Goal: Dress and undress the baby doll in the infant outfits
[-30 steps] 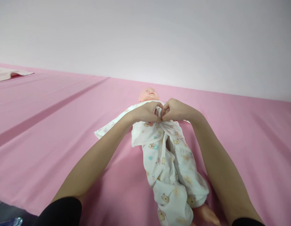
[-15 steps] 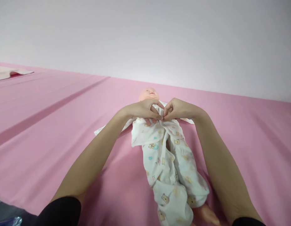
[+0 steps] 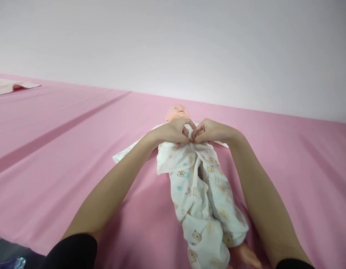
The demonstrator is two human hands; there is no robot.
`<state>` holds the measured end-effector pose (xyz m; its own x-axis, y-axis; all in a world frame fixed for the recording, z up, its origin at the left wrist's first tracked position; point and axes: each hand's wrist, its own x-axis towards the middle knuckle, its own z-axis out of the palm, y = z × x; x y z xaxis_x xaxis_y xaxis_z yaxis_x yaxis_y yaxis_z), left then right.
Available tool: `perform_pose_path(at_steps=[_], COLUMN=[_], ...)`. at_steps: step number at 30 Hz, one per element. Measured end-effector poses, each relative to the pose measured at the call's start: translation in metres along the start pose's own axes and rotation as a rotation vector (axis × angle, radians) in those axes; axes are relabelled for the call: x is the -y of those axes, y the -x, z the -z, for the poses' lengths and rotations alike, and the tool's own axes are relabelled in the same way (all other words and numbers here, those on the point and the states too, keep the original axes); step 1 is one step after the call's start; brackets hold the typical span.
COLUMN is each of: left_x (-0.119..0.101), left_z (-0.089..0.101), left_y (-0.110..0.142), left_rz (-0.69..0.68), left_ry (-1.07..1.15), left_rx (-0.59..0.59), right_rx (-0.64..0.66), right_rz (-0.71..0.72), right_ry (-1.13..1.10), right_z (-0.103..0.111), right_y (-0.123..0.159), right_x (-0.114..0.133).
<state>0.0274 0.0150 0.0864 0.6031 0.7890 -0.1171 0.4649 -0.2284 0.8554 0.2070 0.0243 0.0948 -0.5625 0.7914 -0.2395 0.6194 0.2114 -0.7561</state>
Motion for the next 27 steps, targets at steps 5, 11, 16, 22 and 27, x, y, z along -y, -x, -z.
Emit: perform_pose_path(at_steps=[5, 11, 16, 22, 27], left_x=[0.004, -0.001, 0.001, 0.015, 0.005], left_z=[0.001, 0.005, 0.007, 0.005, 0.006], left_y=[-0.004, -0.003, -0.003, -0.009, 0.001], left_rz=[0.002, 0.123, 0.124, 0.028, -0.012], left_ry=[0.047, 0.065, 0.139, 0.254, 0.165], left_rx=[-0.033, -0.017, -0.023, -0.084, 0.015], right_rx=[-0.054, -0.089, -0.129, -0.159, -0.163], right_rz=[0.052, 0.092, 0.079, 0.0, -0.014], right_ry=[0.014, 0.067, 0.031, -0.117, -0.142], right_z=[-0.002, -0.006, -0.006, 0.003, 0.006], right_y=[0.002, 0.006, 0.002, 0.0, 0.001], right_x=[0.002, 0.008, 0.006, -0.001, -0.003])
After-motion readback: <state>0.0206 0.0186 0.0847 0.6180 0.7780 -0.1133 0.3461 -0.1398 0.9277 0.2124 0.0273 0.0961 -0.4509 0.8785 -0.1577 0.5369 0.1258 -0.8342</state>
